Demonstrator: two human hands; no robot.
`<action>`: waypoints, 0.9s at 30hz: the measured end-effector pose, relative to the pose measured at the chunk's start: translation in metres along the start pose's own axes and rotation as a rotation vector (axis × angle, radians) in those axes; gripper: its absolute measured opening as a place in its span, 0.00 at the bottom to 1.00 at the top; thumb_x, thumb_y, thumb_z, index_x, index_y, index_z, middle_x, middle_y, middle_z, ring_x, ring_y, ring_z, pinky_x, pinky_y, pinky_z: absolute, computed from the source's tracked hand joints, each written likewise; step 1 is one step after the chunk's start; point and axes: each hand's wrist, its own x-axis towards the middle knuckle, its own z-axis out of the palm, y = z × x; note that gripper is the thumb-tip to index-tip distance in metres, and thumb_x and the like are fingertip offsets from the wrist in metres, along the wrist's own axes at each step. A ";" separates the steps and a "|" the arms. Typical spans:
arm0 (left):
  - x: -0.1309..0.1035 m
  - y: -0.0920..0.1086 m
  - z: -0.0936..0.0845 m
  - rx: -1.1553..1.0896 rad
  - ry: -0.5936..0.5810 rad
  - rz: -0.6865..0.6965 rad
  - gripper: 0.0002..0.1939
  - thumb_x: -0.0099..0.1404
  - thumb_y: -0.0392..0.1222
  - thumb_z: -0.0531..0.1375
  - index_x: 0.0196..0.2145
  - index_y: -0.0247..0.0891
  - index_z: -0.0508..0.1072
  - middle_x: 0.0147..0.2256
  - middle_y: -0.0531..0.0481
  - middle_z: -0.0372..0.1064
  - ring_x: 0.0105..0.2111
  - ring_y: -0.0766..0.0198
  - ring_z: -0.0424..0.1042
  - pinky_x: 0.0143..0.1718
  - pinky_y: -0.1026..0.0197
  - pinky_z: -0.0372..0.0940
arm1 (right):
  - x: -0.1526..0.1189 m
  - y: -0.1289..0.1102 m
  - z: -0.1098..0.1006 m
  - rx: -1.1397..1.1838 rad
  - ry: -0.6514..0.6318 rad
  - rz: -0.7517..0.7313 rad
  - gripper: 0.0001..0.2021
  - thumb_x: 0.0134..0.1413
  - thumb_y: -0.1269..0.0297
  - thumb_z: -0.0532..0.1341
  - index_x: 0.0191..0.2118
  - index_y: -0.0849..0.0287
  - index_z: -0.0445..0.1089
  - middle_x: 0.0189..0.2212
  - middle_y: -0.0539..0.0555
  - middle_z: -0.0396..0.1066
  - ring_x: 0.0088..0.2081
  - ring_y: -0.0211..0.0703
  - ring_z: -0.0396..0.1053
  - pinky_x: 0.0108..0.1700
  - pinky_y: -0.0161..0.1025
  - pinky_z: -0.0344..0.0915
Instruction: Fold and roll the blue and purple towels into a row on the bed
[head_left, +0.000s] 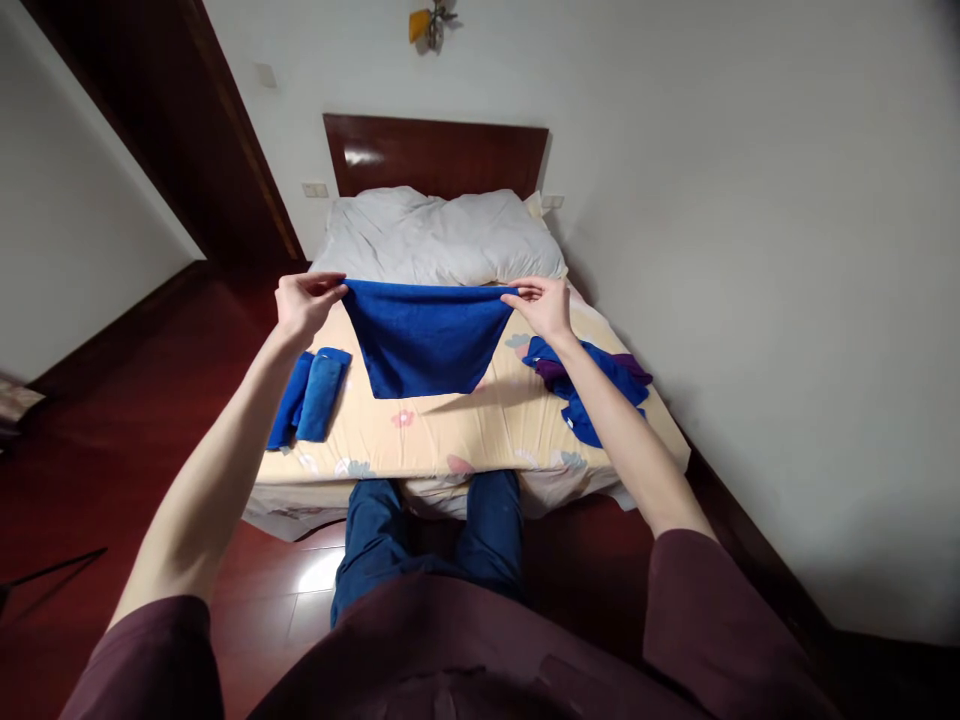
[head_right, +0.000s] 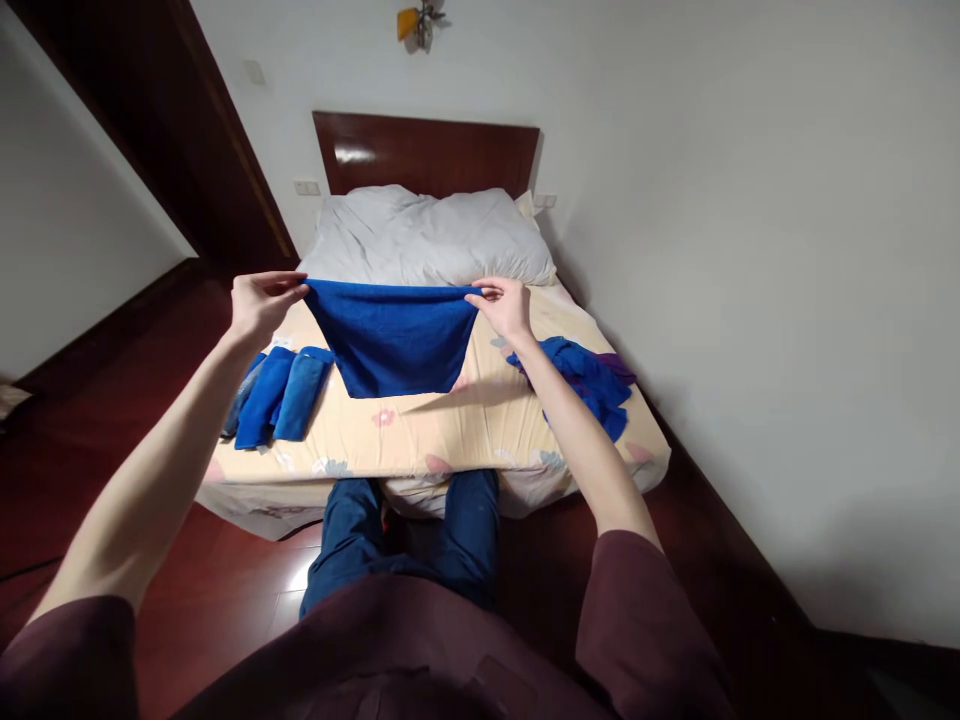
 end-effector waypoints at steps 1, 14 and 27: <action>0.000 0.001 -0.003 0.015 -0.004 0.015 0.21 0.51 0.48 0.72 0.40 0.32 0.81 0.32 0.46 0.75 0.34 0.60 0.73 0.38 0.57 0.69 | -0.001 -0.001 0.000 0.007 0.009 0.001 0.15 0.41 0.59 0.76 0.35 0.59 0.79 0.30 0.55 0.78 0.34 0.45 0.76 0.44 0.46 0.77; -0.005 -0.002 -0.019 0.111 -0.071 0.014 0.13 0.53 0.43 0.71 0.36 0.37 0.81 0.28 0.48 0.75 0.31 0.59 0.71 0.37 0.57 0.67 | -0.029 -0.004 0.000 0.171 -0.032 0.187 0.19 0.37 0.53 0.77 0.35 0.59 0.80 0.32 0.56 0.80 0.37 0.48 0.79 0.43 0.45 0.78; -0.094 -0.004 -0.053 -0.071 -0.385 -0.197 0.20 0.39 0.52 0.78 0.30 0.41 0.84 0.29 0.44 0.78 0.33 0.49 0.76 0.37 0.50 0.73 | -0.143 -0.029 -0.039 0.105 -0.074 0.357 0.15 0.37 0.53 0.78 0.34 0.50 0.82 0.32 0.56 0.81 0.33 0.49 0.80 0.38 0.45 0.79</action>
